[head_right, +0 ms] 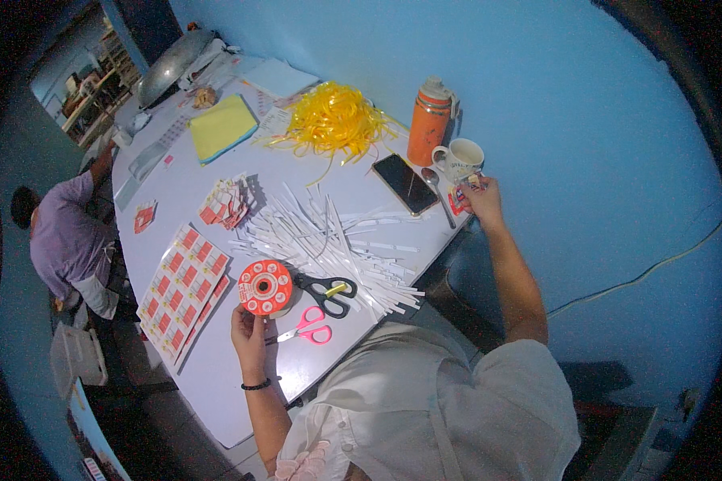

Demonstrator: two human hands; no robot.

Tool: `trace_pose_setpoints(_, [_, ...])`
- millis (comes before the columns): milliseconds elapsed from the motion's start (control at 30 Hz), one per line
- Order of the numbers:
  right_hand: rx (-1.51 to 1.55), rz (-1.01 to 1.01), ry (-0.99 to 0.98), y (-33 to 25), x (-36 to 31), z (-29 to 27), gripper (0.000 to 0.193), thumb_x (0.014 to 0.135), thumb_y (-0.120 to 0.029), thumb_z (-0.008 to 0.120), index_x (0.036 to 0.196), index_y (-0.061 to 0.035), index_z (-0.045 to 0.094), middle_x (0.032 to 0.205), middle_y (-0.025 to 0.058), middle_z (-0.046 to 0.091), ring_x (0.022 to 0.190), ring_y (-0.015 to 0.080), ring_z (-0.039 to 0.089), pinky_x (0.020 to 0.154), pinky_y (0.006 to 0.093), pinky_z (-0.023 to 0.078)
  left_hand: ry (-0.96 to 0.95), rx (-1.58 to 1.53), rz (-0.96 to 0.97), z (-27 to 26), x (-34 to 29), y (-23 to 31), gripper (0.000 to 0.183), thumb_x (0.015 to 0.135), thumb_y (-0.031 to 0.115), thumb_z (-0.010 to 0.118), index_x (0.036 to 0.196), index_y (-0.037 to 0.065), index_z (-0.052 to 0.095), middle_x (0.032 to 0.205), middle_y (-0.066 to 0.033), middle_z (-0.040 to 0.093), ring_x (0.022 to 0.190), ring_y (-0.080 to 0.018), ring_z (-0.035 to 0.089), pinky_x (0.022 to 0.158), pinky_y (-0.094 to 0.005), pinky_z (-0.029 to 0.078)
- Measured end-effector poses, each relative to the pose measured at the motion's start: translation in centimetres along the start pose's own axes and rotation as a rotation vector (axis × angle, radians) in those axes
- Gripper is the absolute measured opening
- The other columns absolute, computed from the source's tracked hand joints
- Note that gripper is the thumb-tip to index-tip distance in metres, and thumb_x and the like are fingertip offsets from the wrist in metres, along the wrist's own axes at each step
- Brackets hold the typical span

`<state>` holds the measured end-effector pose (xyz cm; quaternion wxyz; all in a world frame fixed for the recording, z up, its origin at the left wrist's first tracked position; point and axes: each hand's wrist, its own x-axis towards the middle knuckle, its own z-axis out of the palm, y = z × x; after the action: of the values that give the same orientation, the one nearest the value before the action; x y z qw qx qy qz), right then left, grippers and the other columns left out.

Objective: The person cuts a yellow ribbon into short pieces using pink scissors, then gathers the cut pieces and places them on the table. They also handle a roll of red ribbon and a bundle of white sticks, moving them aside.

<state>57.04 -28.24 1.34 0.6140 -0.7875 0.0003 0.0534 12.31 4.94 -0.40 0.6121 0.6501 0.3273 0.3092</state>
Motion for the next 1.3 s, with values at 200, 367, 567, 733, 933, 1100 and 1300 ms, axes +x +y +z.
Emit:
trace_pose_setpoints(200, [-0.311,-0.207,0.192,0.6,-0.4,0.2,0.060,0.082,-0.020,0.077,0.127,0.0021,0.043,0.081,0.0076,0.063,0.066,0.0145,0.062,0.057,0.0289,0.051,0.007,-0.018,-0.001,0.1,-0.1,0.2,0.037,0.093,0.006,0.062,0.126,-0.001,0.048,0.102,-0.0062,0.063,0.087,-0.0101,0.060,0.071,-0.0230,0.048])
trace_pose_setpoints(367, [-0.433,-0.391,0.166,-0.7,-2.5,0.6,0.060,0.081,-0.020,0.076,0.129,0.0012,0.046,0.087,0.0086,0.064,0.077,0.0203,0.062,0.071,0.0343,0.051,0.006,-0.010,0.015,0.3,-0.3,0.5,0.036,0.093,0.006,0.062,0.126,-0.001,0.048,0.101,-0.0059,0.063,0.085,-0.0102,0.060,0.071,-0.0232,0.048])
trace_pose_setpoints(567, [-0.883,-0.969,-0.214,-1.5,-4.4,4.0,0.051,0.087,-0.024,0.066,0.129,-0.0003,0.050,0.132,0.0210,0.052,0.126,0.0354,0.047,0.101,0.0469,0.040,0.001,-0.058,0.041,0.4,-0.2,0.5,0.036,0.093,0.006,0.062,0.126,-0.001,0.048,0.099,-0.0058,0.063,0.084,-0.0105,0.060,0.071,-0.0230,0.048])
trace_pose_setpoints(733, [-1.163,-0.905,-0.373,-1.4,-5.2,8.0,0.064,0.090,-0.038,0.059,0.138,0.0020,0.044,0.148,0.0198,0.038,0.142,0.0326,0.029,0.111,0.0496,0.030,0.018,-0.038,0.017,0.3,-0.3,0.7,0.036,0.093,0.005,0.062,0.125,-0.002,0.048,0.099,-0.0063,0.063,0.084,-0.0102,0.060,0.071,-0.0229,0.047])
trace_pose_setpoints(933, [-1.214,-0.964,-0.222,-1.4,-9.1,6.4,0.071,0.087,-0.043,0.062,0.135,0.0058,0.045,0.138,0.0262,0.046,0.132,0.0372,0.040,0.111,0.0534,0.026,0.005,-0.048,0.017,0.2,-0.2,0.5,0.036,0.092,0.004,0.063,0.125,-0.002,0.049,0.101,-0.0065,0.062,0.084,-0.0102,0.059,0.071,-0.0235,0.048])
trace_pose_setpoints(1100, [-1.190,-1.046,-0.228,-2.9,-12.6,7.0,0.076,0.084,-0.048,0.065,0.134,0.0060,0.047,0.129,0.0291,0.052,0.127,0.0386,0.046,0.105,0.0540,0.033,0.003,-0.045,0.020,0.1,-0.1,0.1,0.037,0.091,0.005,0.064,0.124,-0.002,0.049,0.101,-0.0061,0.062,0.085,-0.0107,0.060,0.072,-0.0243,0.049])
trace_pose_setpoints(1300, [-0.907,-0.961,-0.452,-5.2,-14.8,16.0,0.087,0.082,-0.056,0.064,0.138,0.0070,0.040,0.127,0.0288,0.052,0.117,0.0400,0.052,0.100,0.0501,0.038,0.009,-0.134,0.000,0.2,0.0,-0.2,0.035,0.091,0.006,0.064,0.123,-0.002,0.050,0.101,-0.0066,0.062,0.085,-0.0109,0.060,0.073,-0.0248,0.050])
